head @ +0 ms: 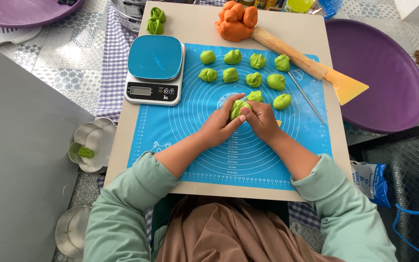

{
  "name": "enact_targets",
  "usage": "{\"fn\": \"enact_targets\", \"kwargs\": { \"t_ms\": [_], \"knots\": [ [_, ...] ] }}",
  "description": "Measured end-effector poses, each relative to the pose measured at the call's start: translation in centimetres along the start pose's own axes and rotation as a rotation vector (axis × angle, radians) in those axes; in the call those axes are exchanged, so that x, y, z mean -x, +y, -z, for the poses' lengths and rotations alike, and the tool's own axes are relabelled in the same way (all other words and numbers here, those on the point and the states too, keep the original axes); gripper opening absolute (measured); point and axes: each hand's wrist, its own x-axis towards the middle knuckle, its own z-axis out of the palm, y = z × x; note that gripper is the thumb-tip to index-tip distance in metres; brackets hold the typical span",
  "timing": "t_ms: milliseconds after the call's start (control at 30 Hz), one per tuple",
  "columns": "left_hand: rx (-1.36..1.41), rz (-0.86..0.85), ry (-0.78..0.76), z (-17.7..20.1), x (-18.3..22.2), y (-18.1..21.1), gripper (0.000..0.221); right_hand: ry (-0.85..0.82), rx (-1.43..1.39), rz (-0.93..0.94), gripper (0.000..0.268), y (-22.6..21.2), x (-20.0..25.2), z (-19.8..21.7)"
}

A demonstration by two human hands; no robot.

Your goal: Shaping small pieces of green dough into flower petals or buds by hand on a silicone mat at a workstation.

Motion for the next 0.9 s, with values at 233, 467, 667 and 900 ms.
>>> {"fn": "enact_targets", "kwargs": {
  "t_ms": [233, 467, 667, 900],
  "knots": [
    [0.008, -0.040, -0.014, 0.3, -0.3, 0.4, 0.053, 0.071, 0.051, 0.076, 0.045, -0.3, 0.3, -0.2],
    [0.074, -0.057, -0.033, 0.1, -0.2, 0.5, 0.049, 0.102, 0.019, 0.117, 0.050, -1.4, 0.0, -0.2],
    [0.059, -0.070, 0.023, 0.1, -0.4, -0.2, 0.046, 0.041, 0.017, 0.068, 0.065, -2.6, -0.1, -0.4],
    [0.065, -0.047, 0.092, -0.2, -0.4, 0.4, 0.047, -0.009, -0.075, 0.085, 0.061, -2.0, 0.1, -0.2]
  ]
}}
